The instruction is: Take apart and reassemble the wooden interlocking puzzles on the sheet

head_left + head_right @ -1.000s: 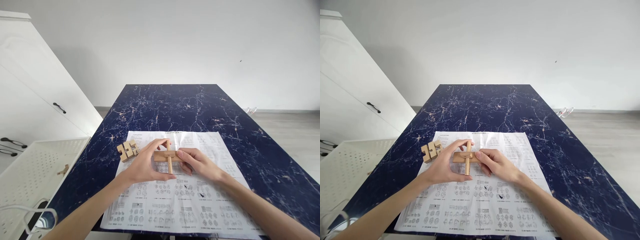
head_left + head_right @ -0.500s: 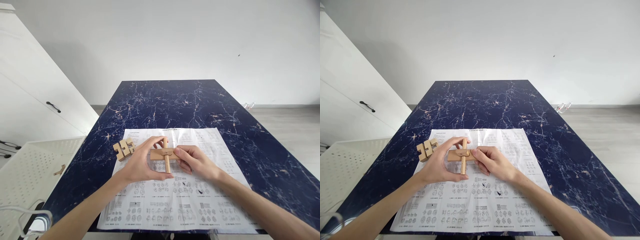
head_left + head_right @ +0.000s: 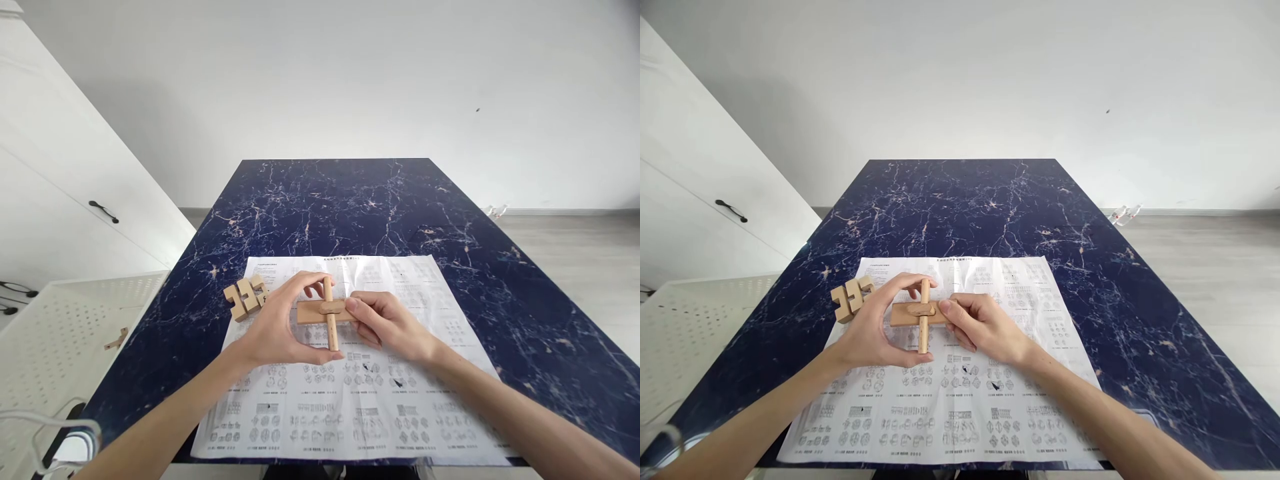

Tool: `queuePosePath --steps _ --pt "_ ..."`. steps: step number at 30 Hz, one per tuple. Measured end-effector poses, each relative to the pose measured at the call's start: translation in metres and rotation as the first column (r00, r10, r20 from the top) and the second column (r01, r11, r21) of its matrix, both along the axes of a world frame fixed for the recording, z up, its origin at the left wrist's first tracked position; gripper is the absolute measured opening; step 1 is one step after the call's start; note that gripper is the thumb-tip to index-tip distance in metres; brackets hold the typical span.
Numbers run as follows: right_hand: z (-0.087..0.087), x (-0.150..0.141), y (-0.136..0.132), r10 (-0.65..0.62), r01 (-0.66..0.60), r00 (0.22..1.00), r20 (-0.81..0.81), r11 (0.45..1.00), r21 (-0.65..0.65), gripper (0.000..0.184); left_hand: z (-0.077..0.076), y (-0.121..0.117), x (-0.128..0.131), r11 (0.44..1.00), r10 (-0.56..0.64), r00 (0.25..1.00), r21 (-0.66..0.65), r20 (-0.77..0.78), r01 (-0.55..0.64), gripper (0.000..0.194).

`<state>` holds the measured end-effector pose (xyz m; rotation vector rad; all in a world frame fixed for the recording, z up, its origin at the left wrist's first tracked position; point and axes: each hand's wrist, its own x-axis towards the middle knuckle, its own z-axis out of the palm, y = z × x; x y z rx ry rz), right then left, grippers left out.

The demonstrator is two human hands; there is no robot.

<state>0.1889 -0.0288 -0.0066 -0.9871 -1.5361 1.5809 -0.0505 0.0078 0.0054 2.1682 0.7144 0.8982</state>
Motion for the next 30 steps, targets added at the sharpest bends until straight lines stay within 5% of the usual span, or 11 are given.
queuePosePath --steps 8,11,18,30 --pt "0.003 0.0 0.0 0.011 -0.012 0.998 0.061 1.0 0.023 0.052 0.002 -0.001 0.0 1.0 0.003 1.0 -0.003 0.012 -0.003 0.093" --pt "0.004 0.001 -0.002 -0.028 0.01 0.99 0.139 0.991 0.131 0.04 0.004 -0.001 0.0 1.0 0.014 1.0 -0.008 0.022 -0.013 0.088" --pt "-0.006 0.001 -0.002 -0.06 -0.104 0.948 0.312 0.87 0.482 0.022 0.004 -0.002 0.001 0.999 0.035 0.999 -0.01 -0.002 -0.035 0.084" --pt "-0.012 -0.005 -0.006 -0.193 -0.104 0.901 0.389 0.773 0.626 0.023 0.002 -0.004 0.001 0.998 0.057 0.998 0.033 -0.03 -0.056 0.085"
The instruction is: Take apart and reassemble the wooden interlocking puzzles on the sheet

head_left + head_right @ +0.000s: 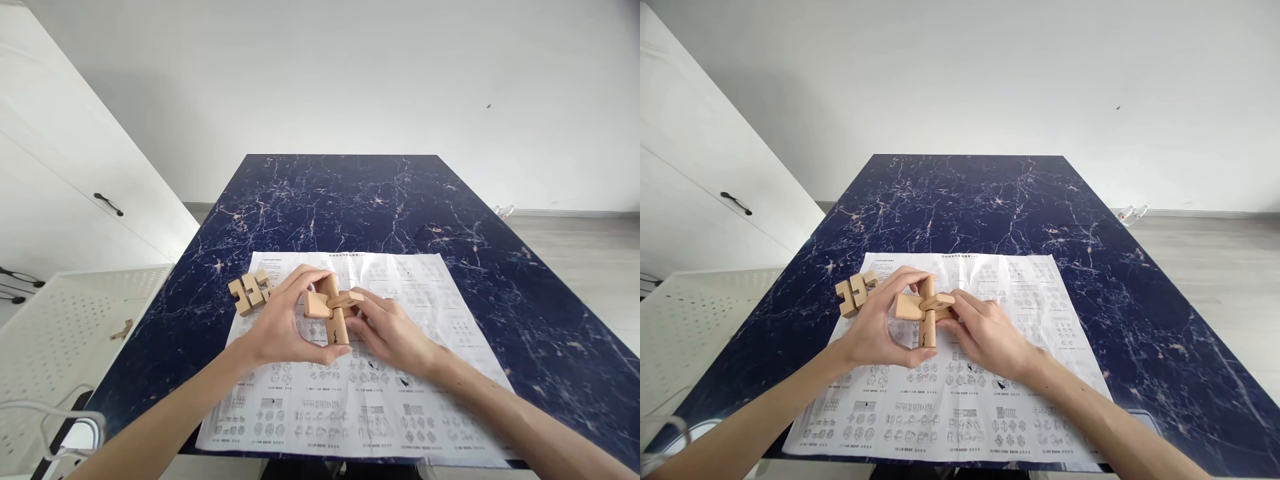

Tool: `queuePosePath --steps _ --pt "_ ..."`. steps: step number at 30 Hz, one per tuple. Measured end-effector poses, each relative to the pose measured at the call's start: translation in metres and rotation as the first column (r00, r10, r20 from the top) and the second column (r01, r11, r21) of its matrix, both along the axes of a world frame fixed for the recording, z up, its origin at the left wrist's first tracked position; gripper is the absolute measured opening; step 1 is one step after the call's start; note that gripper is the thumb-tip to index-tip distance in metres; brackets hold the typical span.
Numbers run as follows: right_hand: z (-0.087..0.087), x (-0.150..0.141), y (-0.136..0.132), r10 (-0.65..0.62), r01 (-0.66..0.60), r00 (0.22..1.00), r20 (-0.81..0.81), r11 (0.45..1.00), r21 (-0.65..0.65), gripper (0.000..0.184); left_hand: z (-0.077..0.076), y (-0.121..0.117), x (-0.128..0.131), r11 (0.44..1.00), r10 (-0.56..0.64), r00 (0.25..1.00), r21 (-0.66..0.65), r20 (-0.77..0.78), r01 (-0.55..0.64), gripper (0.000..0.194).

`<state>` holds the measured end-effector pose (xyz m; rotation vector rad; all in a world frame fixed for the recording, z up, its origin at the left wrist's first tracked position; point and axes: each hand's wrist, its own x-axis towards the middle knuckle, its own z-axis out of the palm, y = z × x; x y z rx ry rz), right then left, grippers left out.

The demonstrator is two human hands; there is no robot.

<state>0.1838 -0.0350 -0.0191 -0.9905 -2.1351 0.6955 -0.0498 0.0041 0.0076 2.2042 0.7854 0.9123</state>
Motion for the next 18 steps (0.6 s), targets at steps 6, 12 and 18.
queuePosePath --steps 6,12,18 --pt "0.0005 -0.002 0.0001 -0.027 0.027 1.0 0.011 1.0 -0.001 0.023 0.0009 -0.0022 0.0018 0.999 0.026 0.999 -0.02 0.037 -0.025 0.08" --pt "0.0006 -0.0002 0.0012 -0.034 0.034 0.999 -0.011 0.999 0.011 0.022 0.0007 -0.0034 0.0031 1.0 -0.008 0.999 -0.003 0.04 0.008 0.082" --pt "-0.0001 0.0017 0.0022 -0.012 0.012 1.0 -0.016 1.0 -0.001 0.02 0.0004 -0.0025 0.0027 0.999 -0.045 0.997 0.022 0.056 0.044 0.084"
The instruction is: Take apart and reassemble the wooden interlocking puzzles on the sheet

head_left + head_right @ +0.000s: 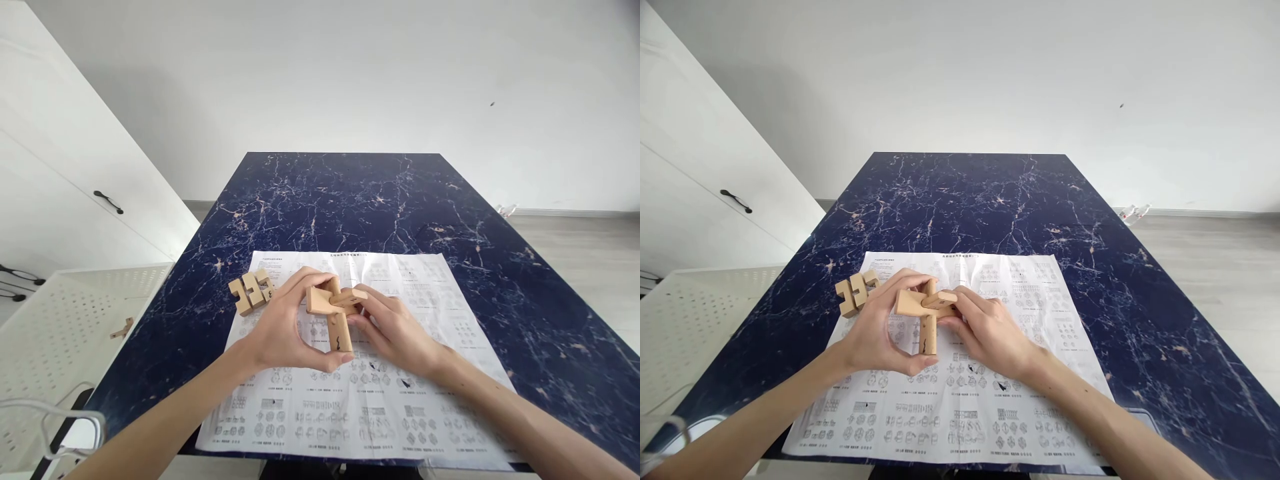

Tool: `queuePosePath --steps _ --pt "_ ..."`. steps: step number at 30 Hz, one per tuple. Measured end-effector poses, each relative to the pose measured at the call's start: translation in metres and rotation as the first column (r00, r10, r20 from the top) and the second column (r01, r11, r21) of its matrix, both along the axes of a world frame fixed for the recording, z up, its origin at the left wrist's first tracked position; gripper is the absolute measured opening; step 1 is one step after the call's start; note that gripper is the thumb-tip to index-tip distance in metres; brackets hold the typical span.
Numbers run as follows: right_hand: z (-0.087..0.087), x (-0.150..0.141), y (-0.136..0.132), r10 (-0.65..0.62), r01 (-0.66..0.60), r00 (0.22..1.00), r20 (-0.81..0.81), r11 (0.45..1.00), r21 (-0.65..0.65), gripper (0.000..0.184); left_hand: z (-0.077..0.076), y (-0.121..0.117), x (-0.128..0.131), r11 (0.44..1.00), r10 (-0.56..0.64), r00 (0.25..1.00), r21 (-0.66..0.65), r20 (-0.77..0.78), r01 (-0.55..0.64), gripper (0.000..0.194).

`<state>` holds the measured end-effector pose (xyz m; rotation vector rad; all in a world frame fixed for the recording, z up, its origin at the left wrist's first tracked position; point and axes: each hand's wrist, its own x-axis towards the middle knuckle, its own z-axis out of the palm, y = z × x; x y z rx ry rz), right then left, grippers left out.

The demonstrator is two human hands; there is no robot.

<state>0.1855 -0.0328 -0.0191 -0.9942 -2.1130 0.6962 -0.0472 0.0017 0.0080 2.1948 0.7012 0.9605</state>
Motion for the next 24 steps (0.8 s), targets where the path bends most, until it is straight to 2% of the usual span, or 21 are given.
queuePosePath --steps 4,8,12,15,17,19,21,24 --pt "0.003 0.003 0.001 0.013 -0.013 0.999 -0.03 1.0 0.0 0.018 0.003 0.0 -0.001 1.0 0.012 1.0 -0.003 -0.013 -0.012 0.084" --pt "0.006 0.009 0.001 -0.045 0.045 0.996 -0.071 0.999 0.0 0.022 0.006 0.001 -0.002 0.998 0.058 0.996 -0.017 -0.068 -0.06 0.076" --pt "0.007 0.017 0.002 -0.138 0.129 0.974 -0.177 0.99 -0.062 0.024 0.005 0.002 -0.002 0.992 0.112 0.989 -0.046 -0.1 -0.118 0.076" --pt "0.009 0.02 0.006 -0.274 0.249 0.931 -0.241 0.96 -0.127 0.027 0.004 0.002 -0.001 0.984 0.161 0.981 -0.054 -0.11 -0.167 0.076" --pt "0.008 0.021 0.011 -0.367 0.353 0.916 -0.162 0.929 -0.11 0.028 0.003 0.002 -0.001 0.978 0.197 0.975 -0.052 -0.103 -0.203 0.077" --pt "0.004 0.022 0.016 -0.417 0.416 0.909 -0.002 0.908 -0.042 0.03 0.003 0.002 0.0 0.973 0.223 0.97 -0.046 -0.093 -0.228 0.077" --pt "-0.004 0.021 0.019 -0.409 0.403 0.9 0.148 0.912 0.071 0.031 0.003 0.002 0.0 0.971 0.232 0.968 -0.031 -0.095 -0.236 0.077" --pt "-0.014 0.02 0.021 -0.366 0.312 0.886 0.285 0.925 0.217 0.03 0.003 0.001 0.0 0.973 0.227 0.965 -0.018 -0.129 -0.231 0.078"
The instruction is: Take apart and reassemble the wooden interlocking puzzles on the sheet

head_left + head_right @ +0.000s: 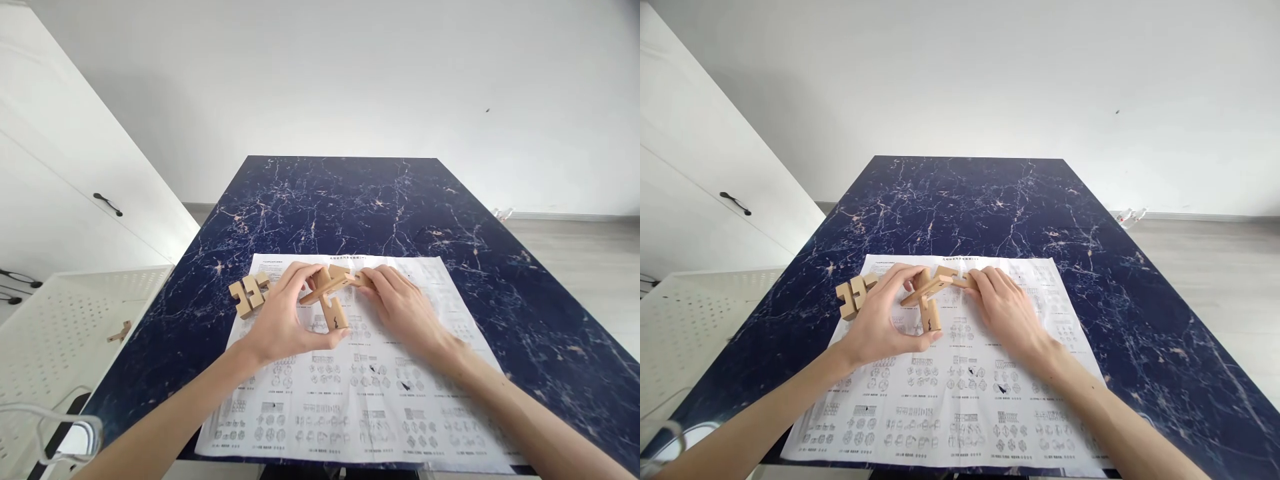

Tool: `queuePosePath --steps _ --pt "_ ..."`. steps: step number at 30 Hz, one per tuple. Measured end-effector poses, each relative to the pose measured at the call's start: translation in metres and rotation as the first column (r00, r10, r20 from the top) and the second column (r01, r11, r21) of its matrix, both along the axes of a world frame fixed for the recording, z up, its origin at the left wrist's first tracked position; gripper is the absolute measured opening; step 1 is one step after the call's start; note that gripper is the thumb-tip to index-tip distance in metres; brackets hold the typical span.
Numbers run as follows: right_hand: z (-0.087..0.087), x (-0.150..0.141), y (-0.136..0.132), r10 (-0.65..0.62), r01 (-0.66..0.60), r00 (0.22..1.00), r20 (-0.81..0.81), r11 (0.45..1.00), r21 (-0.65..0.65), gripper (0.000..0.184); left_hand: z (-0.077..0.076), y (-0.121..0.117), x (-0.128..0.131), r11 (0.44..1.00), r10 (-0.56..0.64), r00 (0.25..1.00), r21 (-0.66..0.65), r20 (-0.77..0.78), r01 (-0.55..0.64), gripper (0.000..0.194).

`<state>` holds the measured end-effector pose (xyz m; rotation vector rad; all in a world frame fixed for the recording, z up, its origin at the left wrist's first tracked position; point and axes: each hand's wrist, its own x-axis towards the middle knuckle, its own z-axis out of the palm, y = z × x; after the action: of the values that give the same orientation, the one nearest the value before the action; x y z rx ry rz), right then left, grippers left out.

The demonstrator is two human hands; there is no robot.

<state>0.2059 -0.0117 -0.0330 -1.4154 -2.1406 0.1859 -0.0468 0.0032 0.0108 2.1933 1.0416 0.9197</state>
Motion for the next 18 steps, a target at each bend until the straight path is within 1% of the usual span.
queuePosePath --steps 2,5,6,8,11,12,13,15,18 --pt "-0.003 -0.001 0.0 0.028 -0.03 0.998 0.053 0.999 0.028 0.028 -0.001 -0.001 0.0 1.0 -0.012 1.0 -0.016 -0.019 0.012 0.079" --pt "-0.001 -0.002 -0.002 0.038 -0.04 0.998 0.051 0.998 0.042 0.023 -0.002 -0.003 0.0 0.999 -0.032 0.999 -0.04 -0.023 0.031 0.081" --pt "0.001 -0.002 -0.003 0.043 -0.044 0.999 0.026 0.998 0.052 0.023 -0.002 -0.003 0.0 0.998 -0.039 0.999 -0.045 -0.024 0.038 0.081" --pt "0.008 -0.002 -0.005 0.079 -0.073 0.994 -0.073 0.994 0.081 0.025 -0.002 -0.004 0.001 0.997 -0.051 0.998 -0.053 -0.025 0.049 0.082" --pt "0.018 -0.003 -0.009 0.207 -0.177 0.942 -0.265 0.975 0.135 0.027 0.0 -0.005 0.001 0.995 -0.073 0.997 -0.074 -0.037 0.07 0.078" --pt "0.02 -0.003 -0.009 0.252 -0.215 0.92 -0.3 0.965 0.152 0.027 0.0 -0.005 0.002 0.993 -0.082 0.996 -0.085 -0.041 0.078 0.076" --pt "0.022 -0.004 -0.01 0.287 -0.247 0.906 -0.31 0.955 0.165 0.026 0.001 -0.005 0.002 0.992 -0.09 0.995 -0.097 -0.043 0.086 0.074" --pt "0.023 -0.005 -0.011 0.325 -0.285 0.904 -0.278 0.942 0.177 0.025 0.003 -0.005 0.002 0.988 -0.109 0.993 -0.116 -0.043 0.104 0.071" --pt "0.022 -0.007 -0.012 0.327 -0.291 0.915 -0.238 0.941 0.174 0.015 0.003 -0.006 0.003 0.982 -0.135 0.99 -0.14 -0.049 0.127 0.068"
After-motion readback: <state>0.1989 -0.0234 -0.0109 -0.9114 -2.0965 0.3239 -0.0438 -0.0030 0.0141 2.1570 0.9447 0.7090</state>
